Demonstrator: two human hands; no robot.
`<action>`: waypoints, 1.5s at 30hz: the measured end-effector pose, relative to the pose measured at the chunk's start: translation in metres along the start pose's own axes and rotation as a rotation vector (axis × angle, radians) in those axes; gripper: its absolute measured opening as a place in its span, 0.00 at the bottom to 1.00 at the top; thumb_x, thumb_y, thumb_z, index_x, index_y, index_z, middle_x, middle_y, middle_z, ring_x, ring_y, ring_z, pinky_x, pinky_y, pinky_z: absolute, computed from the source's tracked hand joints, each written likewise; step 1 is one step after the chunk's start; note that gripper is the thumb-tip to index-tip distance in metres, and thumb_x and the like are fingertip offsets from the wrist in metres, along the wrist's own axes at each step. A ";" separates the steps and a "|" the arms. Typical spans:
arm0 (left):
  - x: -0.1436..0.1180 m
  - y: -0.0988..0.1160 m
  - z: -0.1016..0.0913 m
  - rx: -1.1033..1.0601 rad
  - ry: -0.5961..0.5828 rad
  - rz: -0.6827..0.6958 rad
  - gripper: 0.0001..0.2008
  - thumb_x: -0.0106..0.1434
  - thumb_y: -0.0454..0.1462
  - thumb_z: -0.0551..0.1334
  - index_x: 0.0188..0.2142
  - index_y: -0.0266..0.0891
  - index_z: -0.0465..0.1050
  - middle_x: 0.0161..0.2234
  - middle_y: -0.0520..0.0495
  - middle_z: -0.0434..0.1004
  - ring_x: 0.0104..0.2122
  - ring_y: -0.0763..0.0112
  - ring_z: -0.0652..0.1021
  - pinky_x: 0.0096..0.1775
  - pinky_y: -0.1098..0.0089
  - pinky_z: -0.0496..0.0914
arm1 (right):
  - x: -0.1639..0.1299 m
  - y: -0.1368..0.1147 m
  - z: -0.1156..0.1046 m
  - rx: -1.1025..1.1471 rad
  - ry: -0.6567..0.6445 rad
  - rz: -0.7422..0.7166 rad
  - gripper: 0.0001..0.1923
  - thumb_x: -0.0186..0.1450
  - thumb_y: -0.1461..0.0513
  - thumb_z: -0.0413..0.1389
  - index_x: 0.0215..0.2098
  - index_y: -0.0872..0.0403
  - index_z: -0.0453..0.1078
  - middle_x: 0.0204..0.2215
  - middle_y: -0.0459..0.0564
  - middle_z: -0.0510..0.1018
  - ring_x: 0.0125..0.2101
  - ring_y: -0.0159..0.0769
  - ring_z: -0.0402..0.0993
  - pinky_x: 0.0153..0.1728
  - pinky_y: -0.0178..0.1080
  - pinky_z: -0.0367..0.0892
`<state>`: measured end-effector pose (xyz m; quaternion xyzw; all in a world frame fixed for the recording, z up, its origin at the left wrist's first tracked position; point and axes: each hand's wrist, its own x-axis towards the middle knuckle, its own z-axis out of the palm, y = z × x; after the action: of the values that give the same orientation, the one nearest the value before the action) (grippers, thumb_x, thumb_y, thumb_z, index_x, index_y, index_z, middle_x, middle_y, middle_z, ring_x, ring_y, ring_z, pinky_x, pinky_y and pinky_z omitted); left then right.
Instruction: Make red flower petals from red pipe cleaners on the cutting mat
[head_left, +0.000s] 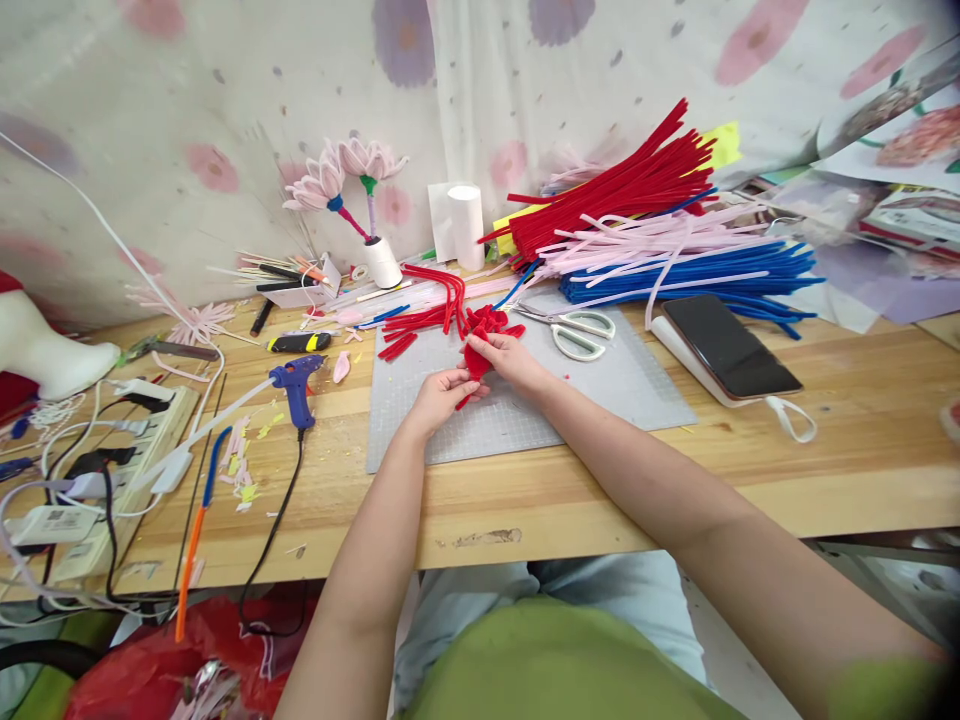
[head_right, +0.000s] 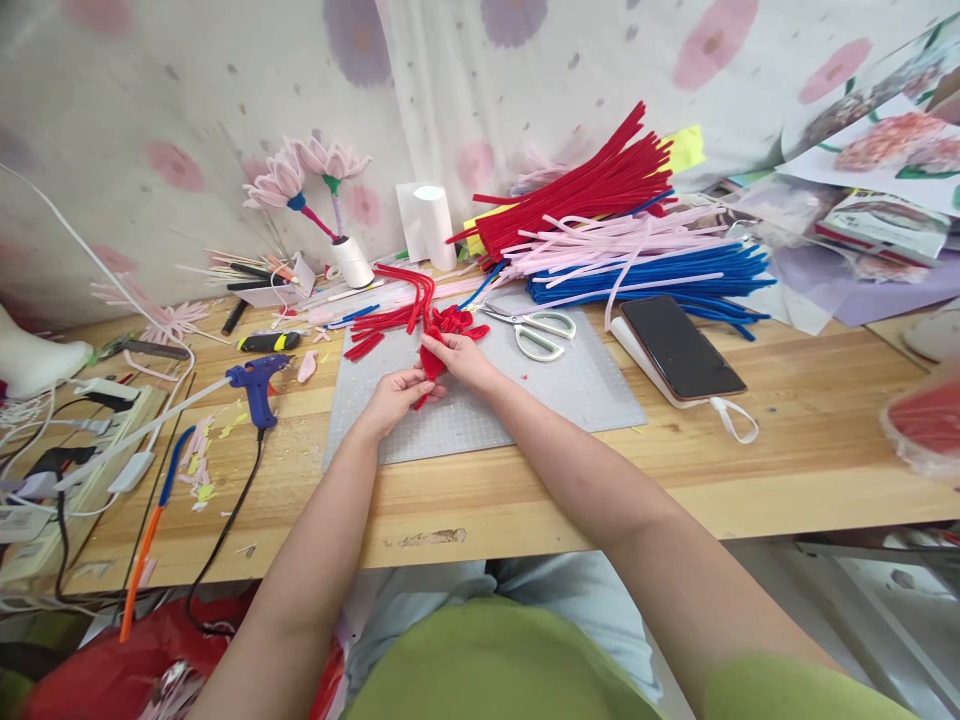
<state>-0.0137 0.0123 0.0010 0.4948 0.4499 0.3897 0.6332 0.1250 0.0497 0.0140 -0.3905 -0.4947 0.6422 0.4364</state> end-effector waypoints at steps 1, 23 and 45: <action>0.000 0.000 0.000 0.000 0.000 0.003 0.14 0.45 0.40 0.67 0.29 0.33 0.72 0.26 0.46 0.77 0.29 0.70 0.77 0.38 0.66 0.69 | 0.001 0.000 -0.001 0.009 0.011 0.013 0.22 0.54 0.45 0.53 0.24 0.57 0.68 0.22 0.50 0.75 0.23 0.31 0.70 0.28 0.35 0.66; 0.003 -0.003 0.007 -0.129 0.145 0.076 0.16 0.44 0.43 0.67 0.30 0.32 0.73 0.24 0.46 0.77 0.26 0.69 0.77 0.36 0.65 0.71 | 0.005 0.007 0.005 0.262 -0.086 0.075 0.26 0.62 0.45 0.40 0.39 0.55 0.68 0.32 0.51 0.76 0.26 0.30 0.71 0.25 0.32 0.65; -0.007 0.004 0.003 -0.263 -0.056 -0.035 0.15 0.48 0.43 0.65 0.31 0.34 0.70 0.23 0.48 0.75 0.30 0.67 0.77 0.35 0.65 0.71 | -0.003 0.010 -0.002 0.477 -0.268 0.034 0.13 0.58 0.57 0.54 0.40 0.54 0.66 0.39 0.51 0.75 0.30 0.31 0.73 0.22 0.31 0.67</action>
<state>-0.0133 0.0058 0.0065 0.4103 0.3859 0.4202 0.7115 0.1263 0.0462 0.0044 -0.1965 -0.3761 0.7937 0.4358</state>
